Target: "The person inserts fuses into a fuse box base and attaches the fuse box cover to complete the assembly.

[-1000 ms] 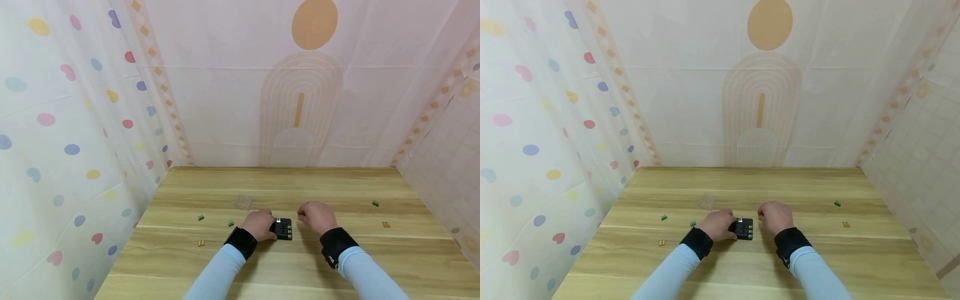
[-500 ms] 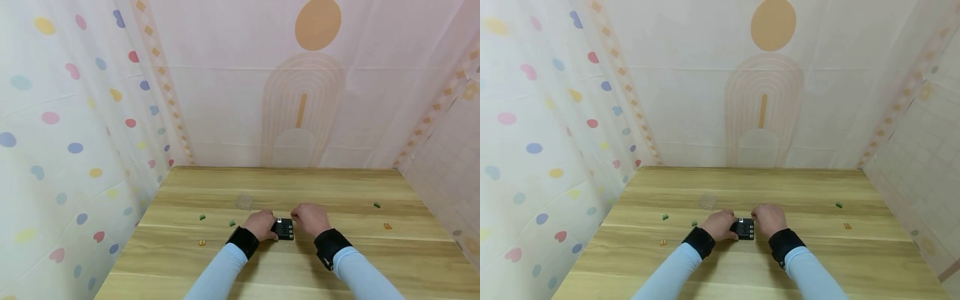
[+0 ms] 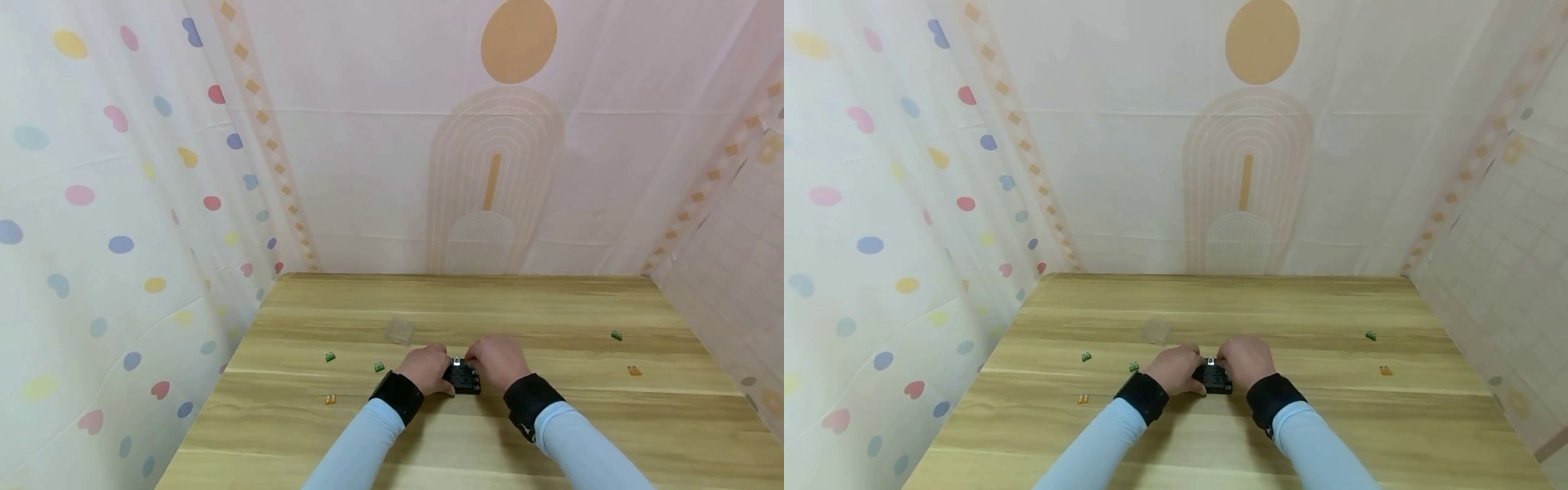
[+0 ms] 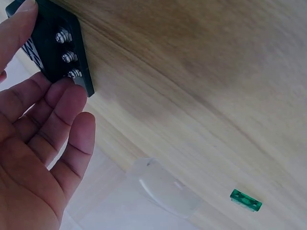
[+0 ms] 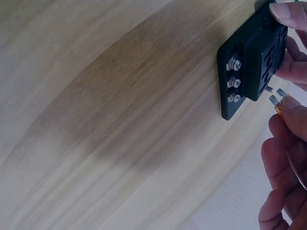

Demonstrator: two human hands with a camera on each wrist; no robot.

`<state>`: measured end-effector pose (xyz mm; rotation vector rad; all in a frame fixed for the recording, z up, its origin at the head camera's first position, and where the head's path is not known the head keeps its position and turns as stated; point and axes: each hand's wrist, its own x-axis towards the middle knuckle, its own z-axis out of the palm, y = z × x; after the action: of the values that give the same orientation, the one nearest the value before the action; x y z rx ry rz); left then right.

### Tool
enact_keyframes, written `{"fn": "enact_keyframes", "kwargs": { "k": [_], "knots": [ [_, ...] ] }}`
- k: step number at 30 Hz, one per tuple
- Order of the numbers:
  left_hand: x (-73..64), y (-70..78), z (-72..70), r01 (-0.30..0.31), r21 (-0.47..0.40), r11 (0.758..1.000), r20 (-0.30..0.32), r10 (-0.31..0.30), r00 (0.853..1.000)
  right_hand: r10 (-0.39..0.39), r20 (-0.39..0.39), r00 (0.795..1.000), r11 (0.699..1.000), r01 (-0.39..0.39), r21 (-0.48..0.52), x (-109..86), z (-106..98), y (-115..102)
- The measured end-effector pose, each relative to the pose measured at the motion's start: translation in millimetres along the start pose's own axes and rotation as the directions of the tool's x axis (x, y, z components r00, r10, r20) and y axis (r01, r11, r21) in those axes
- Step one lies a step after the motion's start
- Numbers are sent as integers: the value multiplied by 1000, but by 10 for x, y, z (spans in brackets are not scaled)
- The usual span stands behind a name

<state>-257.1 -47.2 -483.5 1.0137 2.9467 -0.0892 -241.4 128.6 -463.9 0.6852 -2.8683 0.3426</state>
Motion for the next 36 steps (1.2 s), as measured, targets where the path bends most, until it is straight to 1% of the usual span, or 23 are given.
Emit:
{"fn": "enact_keyframes", "kwargs": {
  "k": [5,12,19,26,31,36],
  "knots": [
    [-18,19,-42,2,1,1000,0,-2,1000,-24,-12,1000,1000,24,-8,16,41,-10],
    [-22,23,-60,-3,1,1000,-8,3,1000,-20,-14,1000,1000,20,6,43,136,8],
    [-19,26,-50,-7,20,1000,-19,7,1000,-27,-24,999,999,27,-23,53,176,-4],
    [2,17,-29,-11,31,999,-22,11,1000,-30,-35,999,999,30,-16,59,194,11],
    [1,17,-29,-15,28,999,-30,15,999,-38,-24,999,998,37,-44,50,185,-17],
    [1,11,-22,-17,30,999,-40,18,999,-61,-17,998,993,59,-102,55,192,-50]
  ]
}}
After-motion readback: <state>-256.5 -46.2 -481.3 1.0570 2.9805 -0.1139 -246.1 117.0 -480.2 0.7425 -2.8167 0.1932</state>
